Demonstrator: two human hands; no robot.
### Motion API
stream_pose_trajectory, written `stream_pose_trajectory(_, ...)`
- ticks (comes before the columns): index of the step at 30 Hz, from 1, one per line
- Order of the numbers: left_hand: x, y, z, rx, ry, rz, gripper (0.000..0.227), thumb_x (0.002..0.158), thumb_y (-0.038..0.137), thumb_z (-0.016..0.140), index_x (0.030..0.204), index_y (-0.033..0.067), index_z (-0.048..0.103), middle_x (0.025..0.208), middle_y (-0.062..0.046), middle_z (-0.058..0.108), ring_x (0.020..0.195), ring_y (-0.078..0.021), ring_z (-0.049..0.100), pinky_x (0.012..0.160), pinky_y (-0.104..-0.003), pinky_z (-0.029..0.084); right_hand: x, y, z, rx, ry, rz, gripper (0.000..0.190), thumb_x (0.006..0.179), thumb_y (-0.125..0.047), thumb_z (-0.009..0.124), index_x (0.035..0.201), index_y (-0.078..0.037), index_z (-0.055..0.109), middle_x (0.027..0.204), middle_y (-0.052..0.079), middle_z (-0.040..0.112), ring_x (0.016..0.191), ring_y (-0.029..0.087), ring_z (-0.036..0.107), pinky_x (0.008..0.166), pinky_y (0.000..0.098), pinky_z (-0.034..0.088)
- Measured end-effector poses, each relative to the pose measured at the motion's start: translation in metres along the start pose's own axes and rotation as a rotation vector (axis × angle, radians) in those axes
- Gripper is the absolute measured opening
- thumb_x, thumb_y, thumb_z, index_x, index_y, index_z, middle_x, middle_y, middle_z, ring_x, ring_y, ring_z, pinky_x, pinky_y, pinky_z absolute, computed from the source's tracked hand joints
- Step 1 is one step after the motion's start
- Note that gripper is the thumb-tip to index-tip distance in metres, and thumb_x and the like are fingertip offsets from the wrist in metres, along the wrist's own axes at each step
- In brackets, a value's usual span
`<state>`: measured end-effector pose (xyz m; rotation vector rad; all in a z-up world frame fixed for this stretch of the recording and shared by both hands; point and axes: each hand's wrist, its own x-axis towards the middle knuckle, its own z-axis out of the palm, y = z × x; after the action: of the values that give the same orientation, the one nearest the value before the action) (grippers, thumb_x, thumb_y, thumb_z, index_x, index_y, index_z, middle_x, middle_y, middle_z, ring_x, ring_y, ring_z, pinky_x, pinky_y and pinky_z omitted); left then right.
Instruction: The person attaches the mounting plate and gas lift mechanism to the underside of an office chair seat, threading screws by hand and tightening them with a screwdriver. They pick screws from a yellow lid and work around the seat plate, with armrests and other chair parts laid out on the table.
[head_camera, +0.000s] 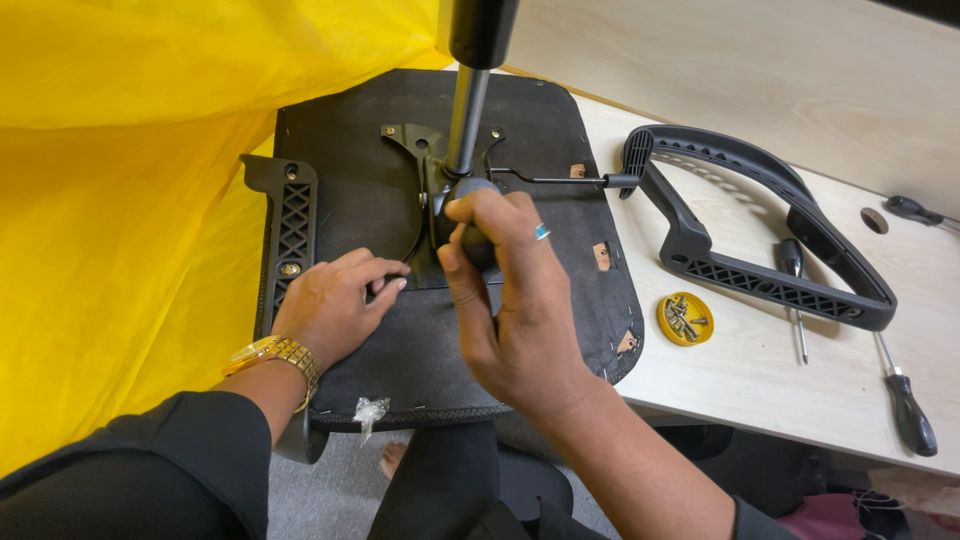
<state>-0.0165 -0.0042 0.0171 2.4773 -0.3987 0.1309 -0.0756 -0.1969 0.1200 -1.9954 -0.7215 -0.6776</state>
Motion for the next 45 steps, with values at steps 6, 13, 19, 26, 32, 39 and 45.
stream_pose_trajectory(6,-0.001,0.003,0.001,0.058,0.023,-0.011,0.018,0.092,0.031,0.067,0.103,0.0251,0.080,0.085,-0.002,0.067,0.082,-0.0253,0.069,0.075,-0.040,0.054,0.000,0.014,-0.004,-0.045,0.110,-0.016,0.028,0.112,0.002,0.059,0.135,-0.005,0.044,0.101,0.009,0.056,0.085,0.013,0.056,0.076,0.0276,0.050)
stream_pose_trajectory(13,0.000,-0.002,0.004,0.050,-0.005,-0.057,0.017,0.092,0.033,0.068,0.103,0.0243,0.078,0.086,-0.001,0.067,0.080,-0.0242,0.069,0.075,-0.039,0.055,0.001,0.024,-0.008,-0.100,0.127,0.026,0.032,0.112,0.001,0.057,0.139,-0.007,0.040,0.092,0.006,0.058,0.074,0.011,0.058,0.066,0.0252,0.047)
stream_pose_trajectory(19,-0.003,0.000,0.004,0.053,0.043,0.046,0.020,0.092,0.029,0.067,0.108,0.0245,0.078,0.086,-0.002,0.067,0.077,-0.0258,0.069,0.070,-0.039,0.055,0.000,0.025,-0.007,-0.124,0.134,0.024,0.032,0.113,0.000,0.056,0.138,-0.007,0.039,0.094,0.006,0.059,0.072,0.009,0.057,0.065,0.0250,0.046)
stream_pose_trajectory(26,0.001,0.004,0.001,0.034,-0.017,-0.064,0.018,0.092,0.033,0.068,0.104,0.0247,0.079,0.087,0.000,0.068,0.075,-0.0211,0.071,0.072,-0.036,0.057,0.000,0.025,-0.004,-0.126,0.153,-0.026,0.028,0.114,0.000,0.056,0.136,-0.007,0.039,0.095,0.008,0.056,0.078,0.012,0.058,0.070,0.0260,0.048)
stream_pose_trajectory(32,0.000,0.005,0.000,0.032,-0.016,-0.093,0.018,0.090,0.033,0.070,0.100,0.0221,0.079,0.092,0.003,0.071,0.076,-0.0200,0.072,0.072,-0.034,0.057,-0.001,0.024,-0.004,-0.129,0.138,-0.013,0.031,0.113,0.001,0.055,0.138,-0.008,0.039,0.091,0.006,0.057,0.073,0.012,0.056,0.067,0.0262,0.046)
stream_pose_trajectory(39,-0.001,0.005,-0.001,0.008,-0.011,-0.091,0.019,0.091,0.036,0.070,0.097,0.0204,0.078,0.094,0.003,0.072,0.079,-0.0211,0.072,0.074,-0.036,0.057,0.001,0.024,0.002,-0.128,0.143,-0.043,0.031,0.113,0.001,0.057,0.139,-0.007,0.041,0.099,0.008,0.057,0.080,0.013,0.058,0.073,0.0271,0.049)
stream_pose_trajectory(45,0.001,0.003,-0.004,0.045,-0.013,0.062,0.019,0.093,0.032,0.065,0.104,0.0241,0.079,0.090,0.001,0.069,0.081,-0.0228,0.071,0.075,-0.038,0.056,0.005,0.025,0.007,-0.108,0.149,-0.067,0.033,0.111,0.002,0.059,0.139,-0.005,0.044,0.113,0.012,0.058,0.087,0.015,0.060,0.079,0.0279,0.052)
